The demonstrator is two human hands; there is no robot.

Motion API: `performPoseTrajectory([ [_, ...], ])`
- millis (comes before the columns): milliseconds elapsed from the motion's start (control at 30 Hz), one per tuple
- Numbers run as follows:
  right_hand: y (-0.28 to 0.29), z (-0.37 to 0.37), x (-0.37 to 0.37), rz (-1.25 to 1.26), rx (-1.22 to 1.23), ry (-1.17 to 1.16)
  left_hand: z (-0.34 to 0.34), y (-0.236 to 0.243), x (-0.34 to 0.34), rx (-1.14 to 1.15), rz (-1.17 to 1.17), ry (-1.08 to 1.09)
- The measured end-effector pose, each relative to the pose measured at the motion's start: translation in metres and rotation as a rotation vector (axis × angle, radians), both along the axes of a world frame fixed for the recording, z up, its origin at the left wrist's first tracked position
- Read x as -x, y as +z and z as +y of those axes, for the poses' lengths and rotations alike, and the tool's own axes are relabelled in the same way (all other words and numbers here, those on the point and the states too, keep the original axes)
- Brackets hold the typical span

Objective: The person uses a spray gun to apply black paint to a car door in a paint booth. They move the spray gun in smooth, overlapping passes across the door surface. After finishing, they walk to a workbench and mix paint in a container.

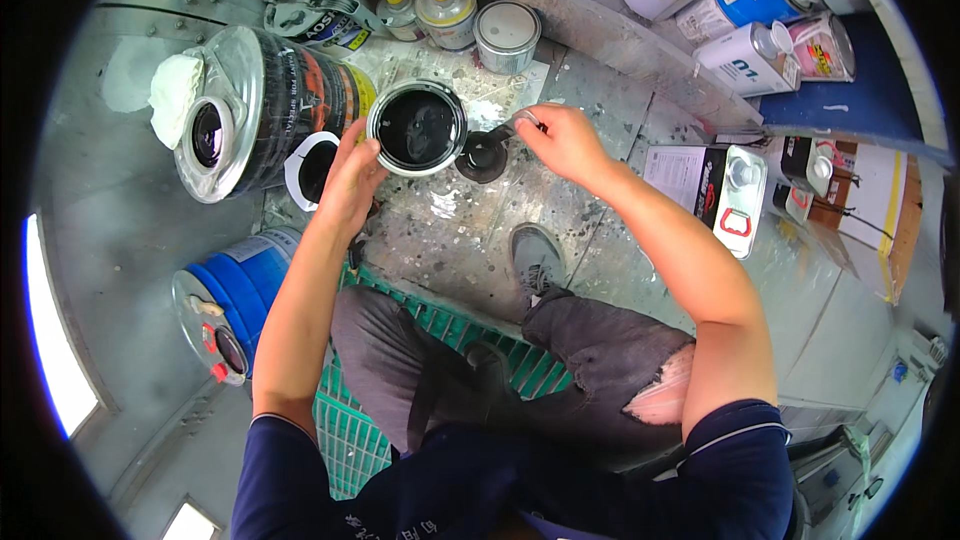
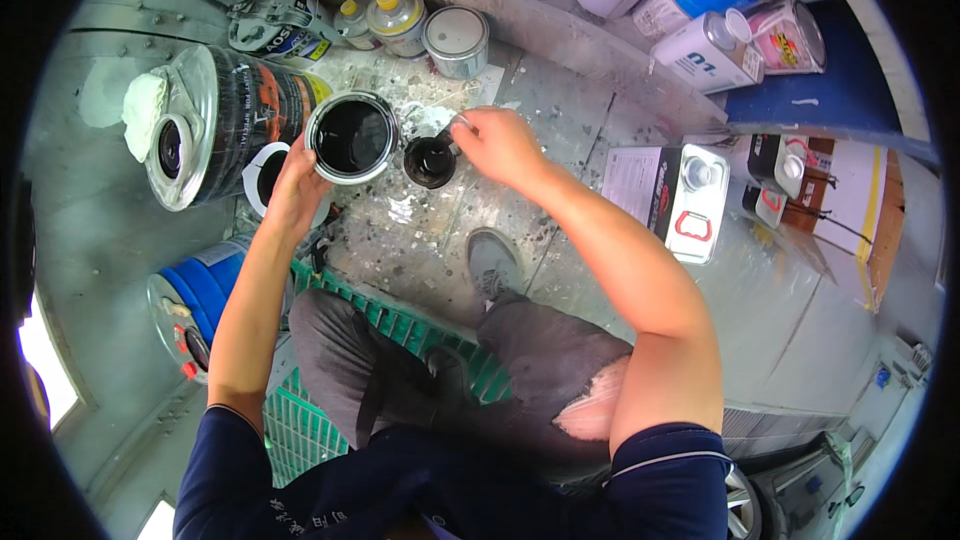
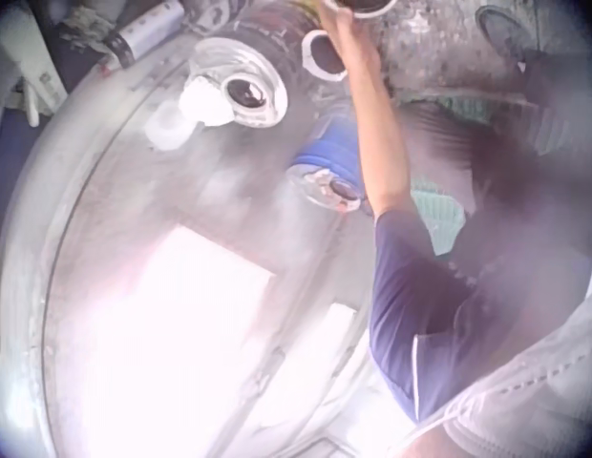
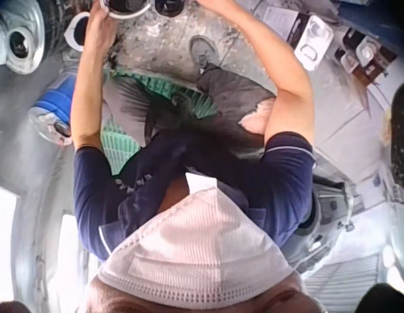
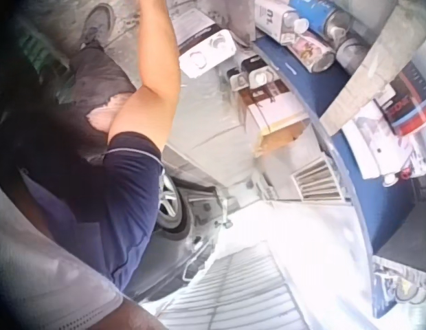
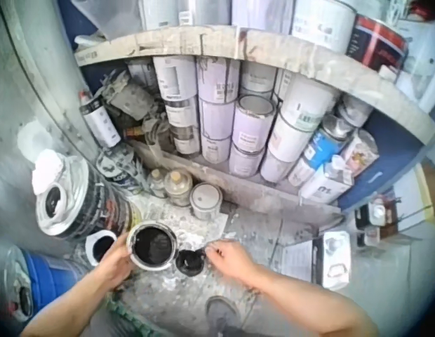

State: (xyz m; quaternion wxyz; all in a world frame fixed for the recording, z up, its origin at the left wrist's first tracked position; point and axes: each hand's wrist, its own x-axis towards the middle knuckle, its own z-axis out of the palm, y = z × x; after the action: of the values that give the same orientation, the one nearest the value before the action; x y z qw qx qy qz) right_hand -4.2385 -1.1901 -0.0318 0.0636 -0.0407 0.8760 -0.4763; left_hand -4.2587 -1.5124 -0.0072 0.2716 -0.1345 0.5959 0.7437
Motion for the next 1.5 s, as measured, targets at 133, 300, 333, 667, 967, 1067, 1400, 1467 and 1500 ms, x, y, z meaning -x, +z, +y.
performPoseTrajectory([
  [133, 0.005, -0.005, 0.003, 0.011, -0.051, 0.021, -0.010, 0.002, -0.018, 0.188, -0.088, -0.029],
  [300, 0.004, -0.009, 0.002, 0.088, -0.060, 0.024, -0.012, 0.004, -0.032, 0.317, -0.135, -0.084],
  [333, 0.001, -0.008, 0.001, 0.109, -0.067, 0.023, -0.009, 0.008, -0.033, 0.349, -0.128, -0.096],
  [667, 0.009, -0.003, -0.006, 0.135, -0.122, 0.008, 0.011, 0.015, -0.043, 0.543, -0.121, -0.077],
  [967, 0.009, 0.000, -0.003, 0.226, -0.114, -0.013, 0.029, 0.030, -0.044, 0.610, -0.042, -0.031],
  [1067, 0.015, -0.001, -0.001, 0.190, -0.192, 0.013, 0.029, 0.029, -0.040, 0.633, 0.014, -0.054],
  [1400, 0.008, -0.005, -0.001, 0.206, -0.220, 0.021, 0.038, 0.032, -0.029, 0.735, 0.082, -0.092],
  [1467, 0.012, -0.006, -0.001, 0.143, -0.238, 0.034, 0.036, 0.031, -0.027, 0.731, 0.108, -0.100],
  [1500, 0.013, -0.006, -0.001, 0.143, -0.230, 0.035, 0.036, 0.030, -0.025, 0.728, 0.121, -0.104],
])
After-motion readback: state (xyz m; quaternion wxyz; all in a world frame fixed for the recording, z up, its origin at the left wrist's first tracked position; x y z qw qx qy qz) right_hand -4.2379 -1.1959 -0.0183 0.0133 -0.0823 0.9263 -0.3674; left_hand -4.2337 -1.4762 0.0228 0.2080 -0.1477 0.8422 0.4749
